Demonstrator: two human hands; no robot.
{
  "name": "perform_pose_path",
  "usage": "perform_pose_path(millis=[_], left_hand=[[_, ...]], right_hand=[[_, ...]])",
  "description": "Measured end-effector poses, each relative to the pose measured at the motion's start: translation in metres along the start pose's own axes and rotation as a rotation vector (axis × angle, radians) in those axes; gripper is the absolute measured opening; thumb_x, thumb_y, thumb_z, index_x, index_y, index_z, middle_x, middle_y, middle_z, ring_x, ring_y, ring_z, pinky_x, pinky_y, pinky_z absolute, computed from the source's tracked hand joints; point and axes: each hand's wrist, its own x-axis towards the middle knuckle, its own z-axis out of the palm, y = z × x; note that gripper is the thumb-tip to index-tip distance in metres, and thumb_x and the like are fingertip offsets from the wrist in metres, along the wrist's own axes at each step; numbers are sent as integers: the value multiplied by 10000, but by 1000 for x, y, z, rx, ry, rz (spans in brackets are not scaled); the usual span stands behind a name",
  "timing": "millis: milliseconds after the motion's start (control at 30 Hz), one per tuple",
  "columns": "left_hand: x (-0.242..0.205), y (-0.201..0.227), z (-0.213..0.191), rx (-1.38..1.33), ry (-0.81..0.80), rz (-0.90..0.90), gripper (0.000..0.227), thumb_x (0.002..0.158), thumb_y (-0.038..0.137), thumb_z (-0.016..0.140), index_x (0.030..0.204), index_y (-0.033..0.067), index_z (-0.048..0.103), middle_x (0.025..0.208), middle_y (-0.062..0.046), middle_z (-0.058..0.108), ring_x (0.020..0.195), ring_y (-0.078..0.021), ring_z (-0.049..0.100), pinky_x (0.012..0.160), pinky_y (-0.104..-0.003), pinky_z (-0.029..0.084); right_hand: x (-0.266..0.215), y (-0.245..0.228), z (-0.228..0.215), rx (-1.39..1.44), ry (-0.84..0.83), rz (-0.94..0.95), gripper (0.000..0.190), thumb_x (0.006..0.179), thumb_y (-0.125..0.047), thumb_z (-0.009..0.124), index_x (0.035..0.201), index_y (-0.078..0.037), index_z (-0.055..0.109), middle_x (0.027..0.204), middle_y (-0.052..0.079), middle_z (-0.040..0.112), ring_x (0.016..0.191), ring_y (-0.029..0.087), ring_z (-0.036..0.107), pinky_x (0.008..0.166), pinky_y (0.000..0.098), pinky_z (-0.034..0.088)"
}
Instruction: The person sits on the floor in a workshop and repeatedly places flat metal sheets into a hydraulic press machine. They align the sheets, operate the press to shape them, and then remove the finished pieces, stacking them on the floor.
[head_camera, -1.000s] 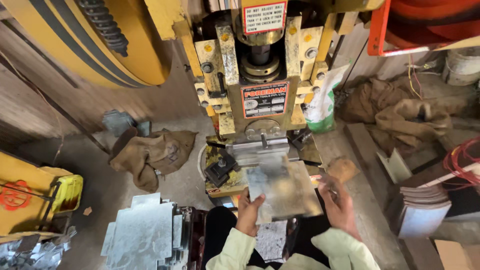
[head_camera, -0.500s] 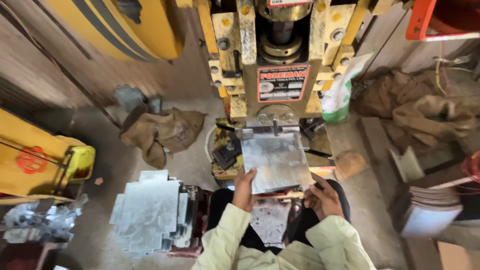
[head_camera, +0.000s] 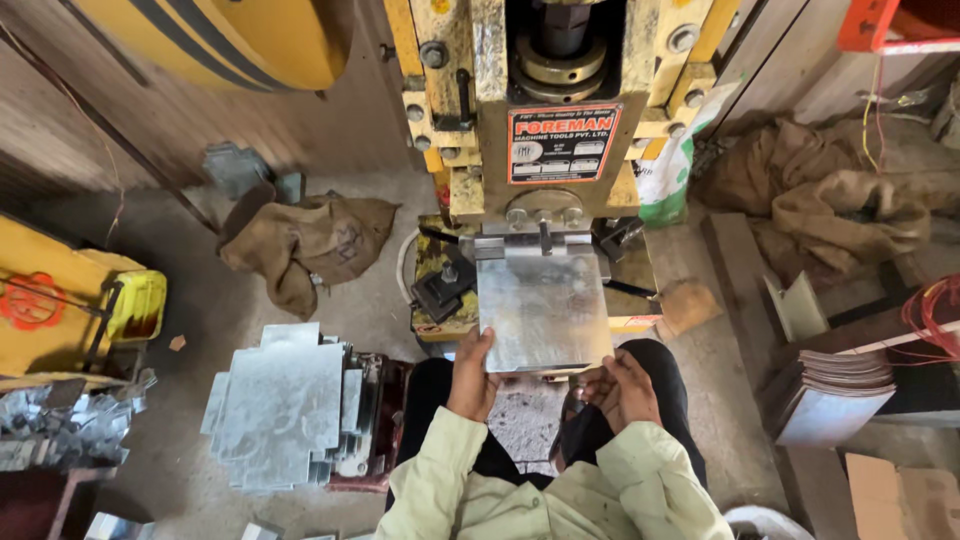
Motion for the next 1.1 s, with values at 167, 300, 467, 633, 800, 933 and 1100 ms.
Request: perform_pose_path(millis=[167, 300, 467, 633, 800, 933, 1100], left_hand=[[-23, -13, -21, 482, 82, 18, 359, 1031, 138, 595, 1356, -10, 555, 826, -32, 592, 666, -95, 541, 570, -258, 431], [-26, -13, -26, 434, 41, 35, 302, 1022, 96, 553, 1276, -67, 543, 533, -25, 499, 401, -108, 403, 391, -269, 316], [-9, -8, -16, 300, -21, 81, 356, 1027, 88, 538, 1367, -14, 525, 660, -66, 614, 517, -126, 544, 483, -278, 449], [0, 6, -3, 217, 69, 14, 511, 983, 199, 565, 1467, 77, 455, 691, -105, 641, 532, -155, 585, 472, -288, 461], [-11, 9, 6, 110, 72, 2, 624, 985, 287, 546, 1542, 105, 332, 736, -123, 665, 607, -174, 652, 543, -304, 510], [-13, 13, 7, 190, 62, 1, 636, 1010, 374, 525, 1555, 102, 343, 757, -124, 666, 598, -170, 637, 544, -302, 500], [1, -5, -22, 120, -3, -28, 660, 1027, 565, 391, 1371, 2, 391, 804, -140, 696, 590, -204, 650, 547, -313, 508]], right_hand=[[2, 11, -1, 89, 15, 2, 201, 1019, -194, 506, 1089, -9, 536, 838, 216, 710, 691, 309, 689, 690, 448, 591], [-1, 3, 6, 51, 4, -10, 214, 1039, -230, 506, 1095, -23, 508, 831, 207, 697, 687, 303, 680, 682, 455, 588], [11, -25, 25, -56, -31, -67, 265, 1029, -258, 507, 1122, -11, 529, 901, 242, 728, 742, 313, 700, 731, 428, 575], [28, -29, 23, -6, -13, 64, 468, 1036, -420, 449, 1184, 11, 555, 898, 260, 705, 772, 342, 696, 744, 464, 567], [38, -23, 7, 2, -75, 97, 695, 1058, -520, 367, 1199, 134, 555, 928, 273, 720, 817, 357, 700, 793, 475, 563], [40, -21, 4, -16, -66, 91, 697, 1054, -531, 353, 1216, 121, 540, 927, 271, 712, 825, 358, 690, 806, 488, 554], [50, -15, -4, -28, -20, 96, 690, 1043, -581, 352, 1238, 56, 530, 894, 271, 697, 811, 352, 677, 786, 464, 547]])
